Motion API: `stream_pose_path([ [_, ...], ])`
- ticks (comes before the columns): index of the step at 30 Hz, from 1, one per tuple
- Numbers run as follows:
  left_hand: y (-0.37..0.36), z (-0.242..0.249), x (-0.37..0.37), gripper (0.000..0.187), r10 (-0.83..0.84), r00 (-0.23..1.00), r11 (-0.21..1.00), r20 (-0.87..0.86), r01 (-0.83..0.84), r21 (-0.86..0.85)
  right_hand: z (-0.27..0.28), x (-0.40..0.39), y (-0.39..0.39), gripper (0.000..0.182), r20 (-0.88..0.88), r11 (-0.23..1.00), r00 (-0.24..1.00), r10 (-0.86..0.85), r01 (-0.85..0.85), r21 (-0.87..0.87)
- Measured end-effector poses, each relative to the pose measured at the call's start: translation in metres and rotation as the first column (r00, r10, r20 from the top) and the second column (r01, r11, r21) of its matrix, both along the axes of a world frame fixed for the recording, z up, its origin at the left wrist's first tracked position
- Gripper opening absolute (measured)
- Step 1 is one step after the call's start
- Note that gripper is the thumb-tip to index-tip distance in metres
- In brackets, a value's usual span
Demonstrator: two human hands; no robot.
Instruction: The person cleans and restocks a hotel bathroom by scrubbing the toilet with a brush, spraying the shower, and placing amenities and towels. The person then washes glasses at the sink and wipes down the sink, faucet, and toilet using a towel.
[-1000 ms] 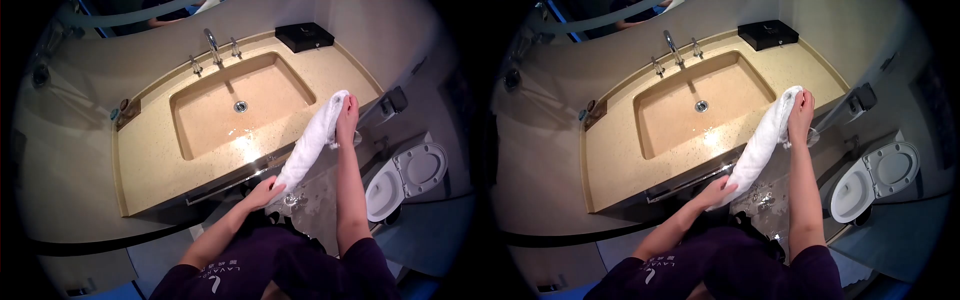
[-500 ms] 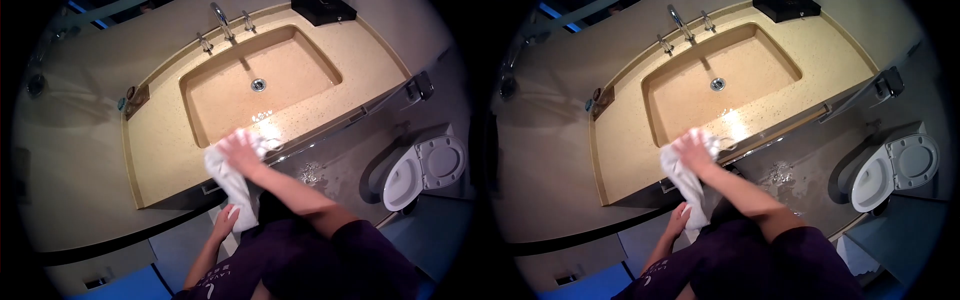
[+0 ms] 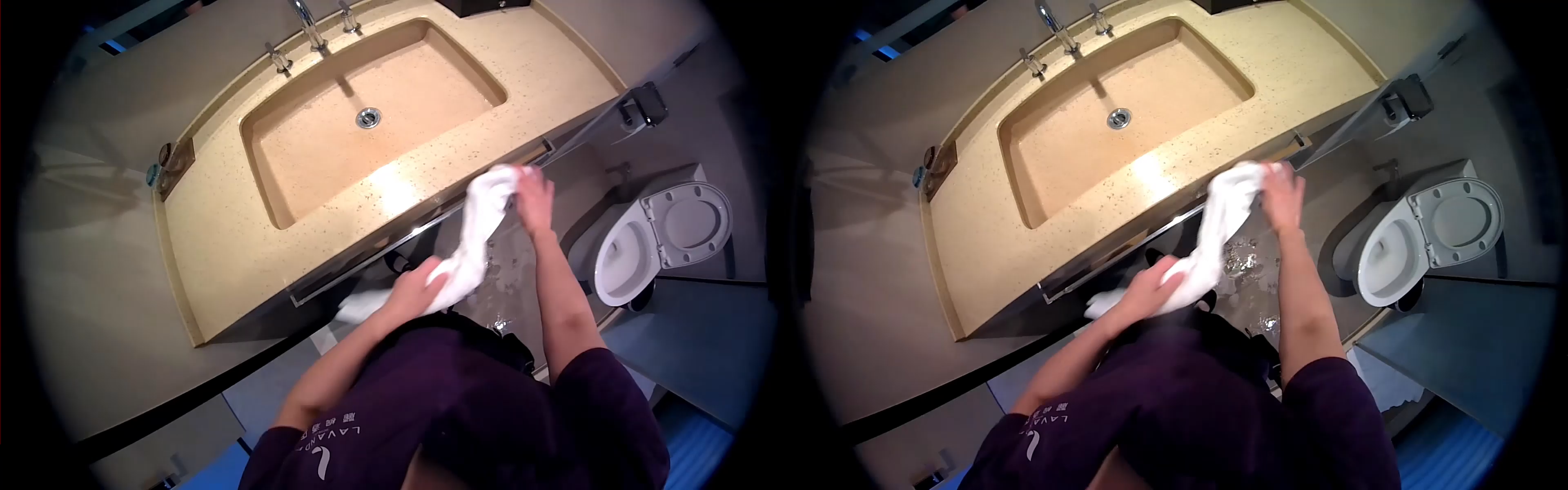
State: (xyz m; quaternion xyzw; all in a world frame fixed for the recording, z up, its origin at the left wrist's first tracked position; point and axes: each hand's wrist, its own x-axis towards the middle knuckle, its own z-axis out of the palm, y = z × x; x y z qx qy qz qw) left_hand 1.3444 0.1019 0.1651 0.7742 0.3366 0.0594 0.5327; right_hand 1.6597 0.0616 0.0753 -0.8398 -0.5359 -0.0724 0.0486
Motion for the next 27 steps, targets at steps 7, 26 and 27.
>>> stream_pose_path([
  [7, -0.036, 0.039, 0.057, 0.025, -0.100, 0.980, 0.992, 0.171, 0.084, 0.099, -0.009, -0.027, -0.110, 0.049, -0.699, 0.670, -0.510, 0.502, 0.740, -0.059],
  [26, -0.037, 0.055, 0.057, 0.023, 0.046, 0.924, 0.862, 0.379, 0.154, -0.482, 0.092, -0.104, -0.155, 0.038, -0.694, 0.638, -0.609, 0.384, 0.718, -0.277],
  [27, -0.038, 0.058, 0.057, 0.024, 0.187, 0.898, 0.710, 0.399, 0.157, -0.686, 0.078, -0.096, -0.162, 0.038, -0.681, 0.672, -0.583, 0.442, 0.718, -0.178],
])
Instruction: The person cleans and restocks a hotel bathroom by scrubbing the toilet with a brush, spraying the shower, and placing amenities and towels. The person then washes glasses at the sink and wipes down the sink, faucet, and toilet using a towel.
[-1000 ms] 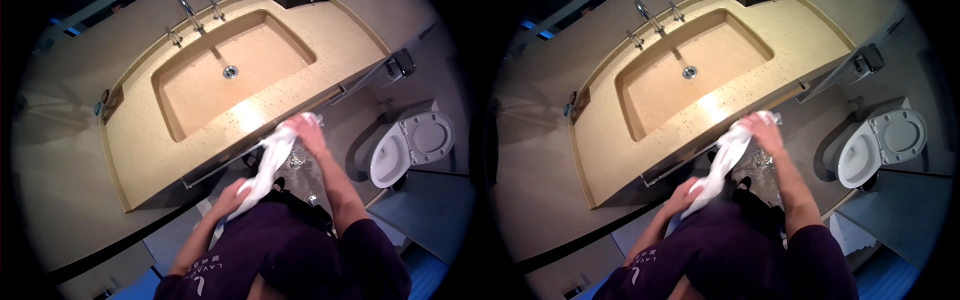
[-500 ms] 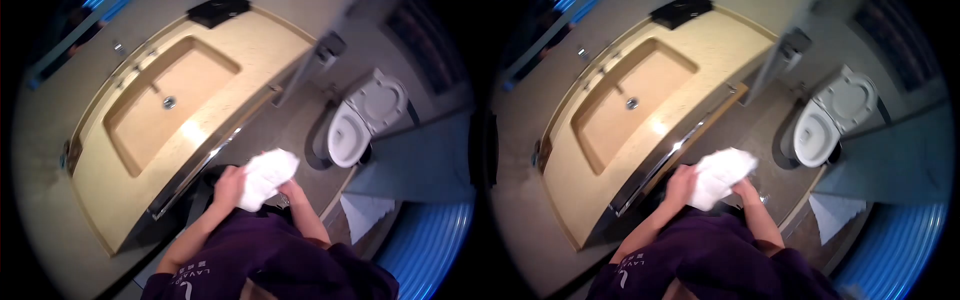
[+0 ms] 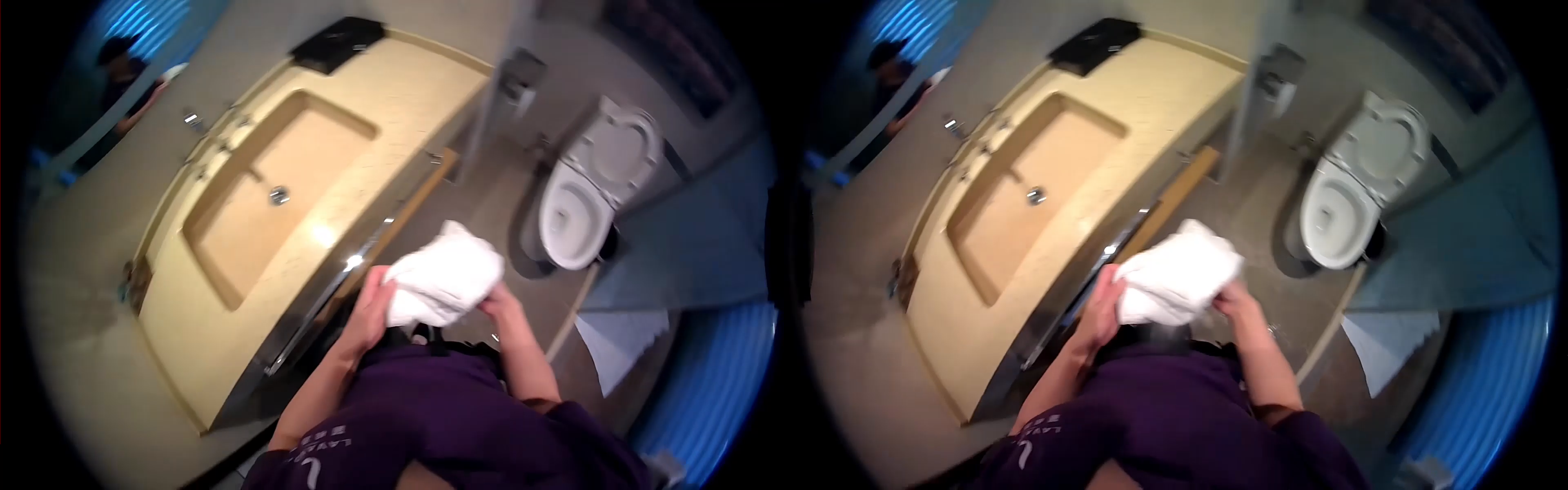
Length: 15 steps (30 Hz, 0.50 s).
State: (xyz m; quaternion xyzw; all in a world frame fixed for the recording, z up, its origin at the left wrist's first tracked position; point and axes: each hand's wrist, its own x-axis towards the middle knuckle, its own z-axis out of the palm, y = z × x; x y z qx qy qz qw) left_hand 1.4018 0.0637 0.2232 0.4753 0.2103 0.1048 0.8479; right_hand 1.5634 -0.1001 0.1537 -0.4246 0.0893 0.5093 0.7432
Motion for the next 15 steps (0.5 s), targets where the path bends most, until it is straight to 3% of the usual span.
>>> stream_pose_path([
  [2, 0.006, 0.028, -0.003, 0.031, -0.014, 1.000, 0.964, -0.001, 0.013, -0.265, 0.019, 0.000, 0.003, 0.039, 0.001, 0.996, 1.000, -0.014, 0.013, 0.092],
  [4, 0.024, 0.010, -0.008, 0.044, -0.241, 0.942, 0.870, 0.232, 0.316, -0.378, 0.021, 0.000, 0.009, 0.041, 0.307, 0.904, 0.952, -0.013, -0.120, 0.410],
  [5, 0.028, 0.022, -0.009, 0.059, -0.303, 0.887, 0.713, 0.348, 0.453, -0.534, 0.037, 0.000, 0.024, 0.042, 0.293, 0.872, 0.956, 0.026, -0.165, 0.461],
  [6, 0.022, 0.025, -0.008, 0.069, -0.328, 0.910, 0.587, 0.253, 0.407, -0.700, 0.053, 0.001, 0.039, 0.044, 0.280, 0.836, 0.958, 0.068, -0.208, 0.509],
  [7, 0.015, 0.029, -0.008, 0.069, -0.375, 0.918, 0.677, 0.127, 0.364, -0.640, 0.058, -0.002, 0.036, 0.045, 0.263, 0.935, 0.962, 0.069, -0.155, 0.319],
  [9, 0.010, 0.042, -0.010, 0.064, -0.451, 0.882, 0.790, -0.140, 0.322, -0.521, 0.066, 0.002, 0.033, 0.045, 0.339, 0.982, 0.928, 0.157, -0.185, 0.050],
  [11, 0.020, 0.039, -0.011, 0.062, -0.412, 0.911, 0.762, -0.006, 0.341, -0.551, 0.076, 0.013, 0.038, 0.045, 0.490, 0.937, 0.804, 0.336, -0.337, -0.090],
  [13, 0.034, 0.045, -0.011, 0.056, -0.314, 0.945, 0.789, 0.087, 0.311, -0.530, 0.083, 0.021, 0.042, 0.044, 0.467, 0.912, 0.786, 0.405, -0.381, -0.151],
  [14, 0.050, 0.047, -0.014, 0.044, -0.306, 0.949, 0.927, -0.069, 0.282, -0.246, 0.085, 0.025, 0.043, 0.043, 0.454, 0.898, 0.775, 0.439, -0.401, -0.183],
  [15, 0.059, 0.043, -0.017, 0.035, -0.133, 0.988, 0.989, -0.081, 0.127, -0.078, 0.077, 0.032, 0.037, 0.044, 0.414, 0.895, 0.794, 0.445, -0.408, -0.179],
])
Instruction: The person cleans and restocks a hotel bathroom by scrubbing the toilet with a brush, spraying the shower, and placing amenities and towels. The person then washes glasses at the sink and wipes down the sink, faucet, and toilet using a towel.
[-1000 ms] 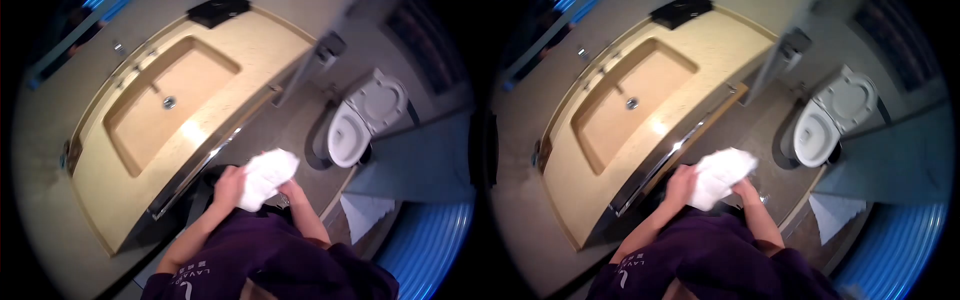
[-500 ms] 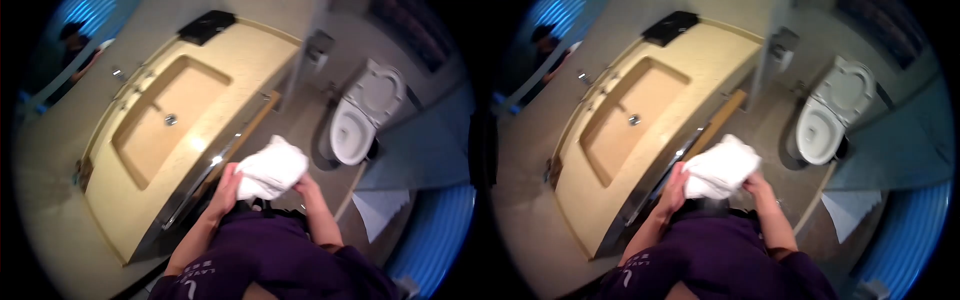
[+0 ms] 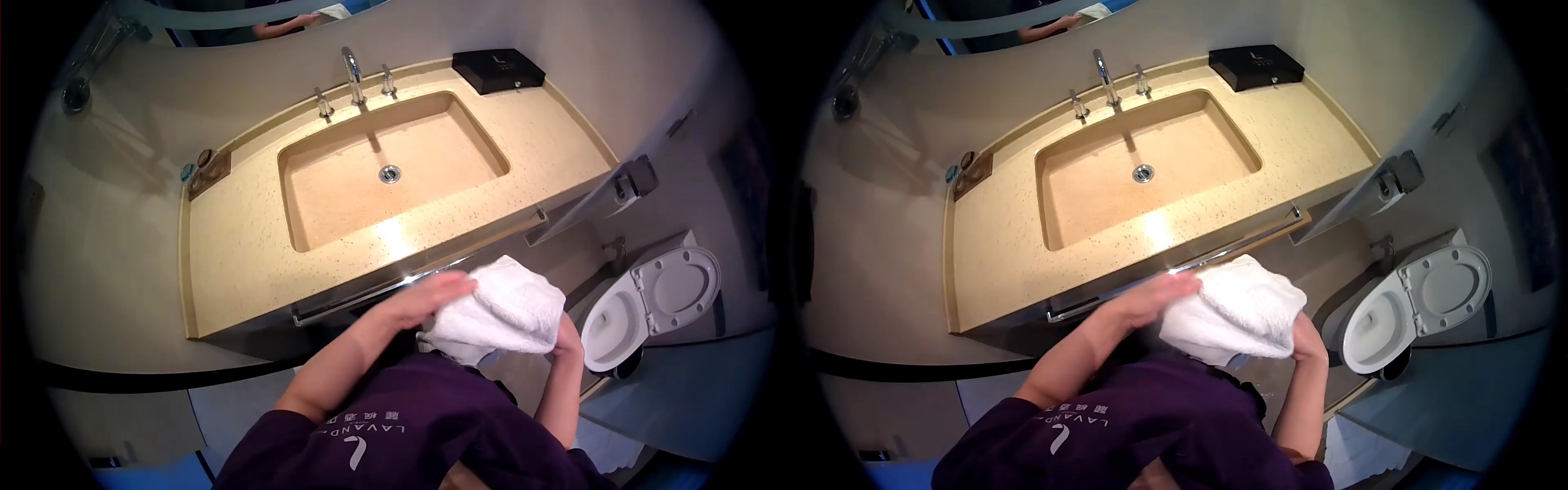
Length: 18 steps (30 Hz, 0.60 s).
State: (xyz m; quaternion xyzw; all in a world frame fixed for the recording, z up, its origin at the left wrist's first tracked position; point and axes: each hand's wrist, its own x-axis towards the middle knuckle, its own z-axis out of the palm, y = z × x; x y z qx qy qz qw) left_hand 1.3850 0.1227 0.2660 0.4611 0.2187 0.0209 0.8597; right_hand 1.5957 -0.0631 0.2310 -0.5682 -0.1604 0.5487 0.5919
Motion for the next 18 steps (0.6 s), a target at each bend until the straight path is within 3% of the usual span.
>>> stream_pose_path([
  [1, 0.010, -0.005, -0.003, 0.027, 0.162, 0.986, 0.972, 0.037, -0.166, 0.166, -0.013, 0.010, -0.010, 0.043, -0.110, 0.995, 0.993, -0.048, 0.058, 0.086],
  [3, 0.046, -0.015, -0.033, 0.016, 0.384, 0.921, 0.923, 0.059, -0.382, -0.050, -0.036, 0.024, -0.026, 0.043, -0.344, 0.951, 0.932, -0.115, 0.203, 0.233],
  [5, 0.073, -0.010, -0.051, 0.013, 0.498, 0.864, 0.866, 0.077, -0.500, 0.009, -0.027, 0.023, -0.028, 0.045, -0.537, 0.829, 0.840, -0.072, 0.350, 0.437],
  [6, 0.090, -0.013, -0.055, 0.012, 0.516, 0.856, 0.793, 0.030, -0.491, 0.360, -0.034, 0.029, -0.032, 0.049, -0.546, 0.799, 0.820, -0.173, 0.441, 0.408],
  [8, 0.130, -0.035, -0.059, 0.013, 0.577, 0.815, 0.406, -0.047, -0.236, 0.883, -0.014, 0.030, -0.025, 0.051, -0.530, 0.797, 0.832, -0.167, 0.430, 0.424],
  [11, 0.199, -0.076, -0.056, 0.018, 0.567, 0.811, 0.042, -0.141, 0.142, 0.989, -0.011, 0.040, -0.011, 0.053, -0.393, 0.832, 0.910, -0.133, 0.317, 0.455],
  [14, 0.263, -0.126, -0.034, 0.030, 0.525, 0.846, -0.265, -0.095, 0.269, 0.926, -0.010, 0.051, 0.005, 0.058, -0.264, 0.843, 0.954, -0.144, 0.258, 0.472],
  [18, 0.327, -0.184, 0.005, 0.031, 0.497, 0.832, -0.298, -0.248, 0.432, 0.852, 0.016, 0.066, 0.026, 0.068, -0.068, 0.826, 0.964, -0.258, 0.257, 0.502],
])
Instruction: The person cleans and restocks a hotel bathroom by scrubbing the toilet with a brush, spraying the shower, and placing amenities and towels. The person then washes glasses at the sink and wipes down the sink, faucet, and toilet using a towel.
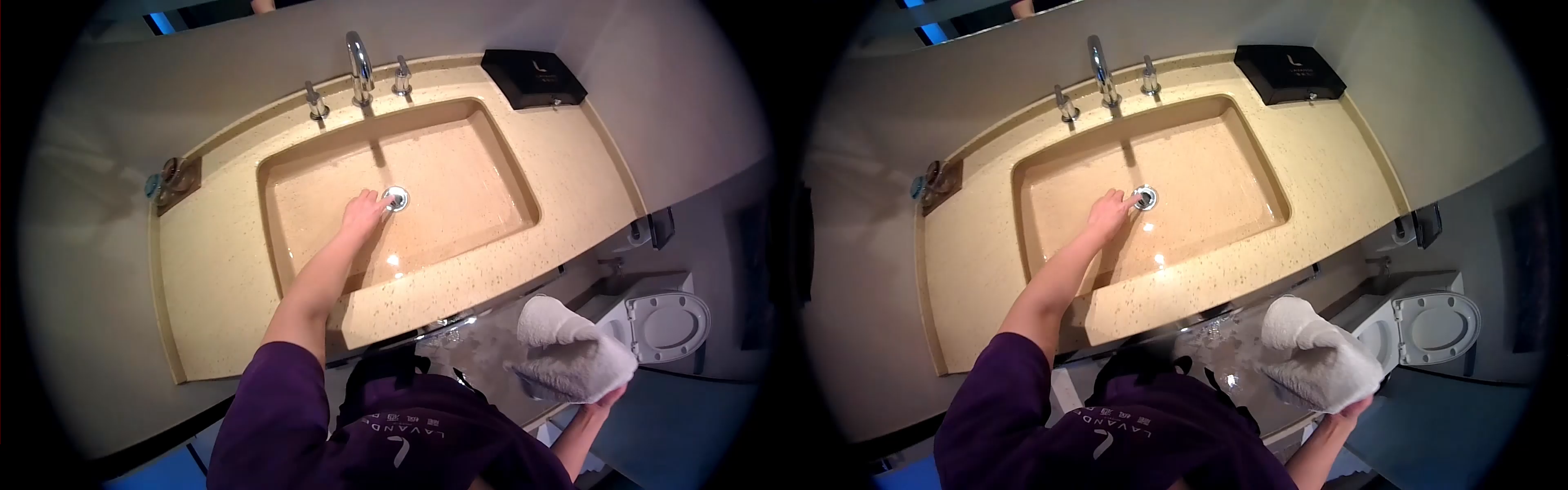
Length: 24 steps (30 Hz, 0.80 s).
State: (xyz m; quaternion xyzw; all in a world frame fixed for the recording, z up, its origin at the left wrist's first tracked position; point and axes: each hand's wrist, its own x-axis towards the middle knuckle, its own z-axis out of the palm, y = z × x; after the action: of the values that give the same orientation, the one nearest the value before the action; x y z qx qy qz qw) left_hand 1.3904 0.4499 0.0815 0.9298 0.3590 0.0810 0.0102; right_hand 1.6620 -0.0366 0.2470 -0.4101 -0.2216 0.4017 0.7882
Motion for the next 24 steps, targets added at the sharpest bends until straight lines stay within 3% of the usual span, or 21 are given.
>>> stream_pose_path([
  [1, 0.012, -0.008, 0.008, 0.030, -0.035, 0.998, 0.999, -0.046, 0.035, 0.003, 0.013, 0.003, 0.012, 0.067, 0.098, 0.999, 0.995, -0.002, -0.001, 0.034],
  [3, 0.029, -0.020, 0.024, 0.026, -0.110, 0.984, 0.994, -0.140, 0.110, -0.002, 0.014, 0.029, 0.006, 0.071, -0.086, 0.972, 0.971, -0.221, 0.212, -0.104],
  [5, 0.041, -0.023, 0.032, 0.014, -0.182, 0.974, 0.983, -0.132, 0.182, -0.014, 0.029, 0.036, 0.026, 0.071, -0.006, 0.992, 0.992, -0.124, 0.124, 0.014],
  [7, 0.052, -0.022, 0.036, 0.008, -0.269, 0.953, 0.963, -0.141, 0.267, -0.030, 0.035, 0.036, 0.038, 0.069, 0.067, 0.991, 0.988, -0.137, 0.137, 0.011],
  [8, 0.055, -0.020, 0.039, 0.005, -0.294, 0.940, 0.956, -0.171, 0.290, -0.049, 0.031, 0.049, 0.034, 0.069, 0.183, 0.994, 0.977, -0.108, 0.103, 0.034],
  [10, 0.061, -0.020, 0.041, 0.004, -0.316, 0.936, 0.949, -0.154, 0.309, -0.068, 0.028, 0.057, 0.042, 0.068, 0.216, 0.990, 0.967, -0.138, 0.134, 0.031],
  [16, 0.063, -0.021, 0.038, 0.006, -0.303, 0.951, 0.950, -0.062, 0.297, -0.091, 0.021, 0.065, 0.080, 0.067, 0.263, 0.990, 0.955, -0.139, 0.135, 0.033],
  [20, 0.053, 0.004, 0.039, 0.016, -0.194, 0.980, 0.963, 0.038, 0.198, -0.184, 0.025, 0.055, 0.127, 0.062, 0.346, 0.998, 0.938, -0.012, -0.013, 0.068],
  [22, 0.035, 0.039, 0.053, 0.024, -0.040, 0.948, 0.923, 0.316, 0.157, -0.352, 0.013, 0.061, 0.129, 0.052, 0.236, 0.925, 0.959, 0.156, -0.058, -0.376],
  [23, 0.025, 0.069, 0.064, 0.028, 0.014, 0.913, 0.826, 0.408, 0.219, -0.519, 0.012, 0.062, 0.138, 0.047, 0.210, 0.865, 0.929, 0.304, -0.177, -0.469],
  [24, 0.008, 0.099, 0.079, 0.038, 0.134, 0.807, 0.607, 0.576, 0.392, -0.691, 0.010, 0.063, 0.147, 0.042, 0.183, 0.781, 0.873, 0.452, -0.288, -0.554],
])
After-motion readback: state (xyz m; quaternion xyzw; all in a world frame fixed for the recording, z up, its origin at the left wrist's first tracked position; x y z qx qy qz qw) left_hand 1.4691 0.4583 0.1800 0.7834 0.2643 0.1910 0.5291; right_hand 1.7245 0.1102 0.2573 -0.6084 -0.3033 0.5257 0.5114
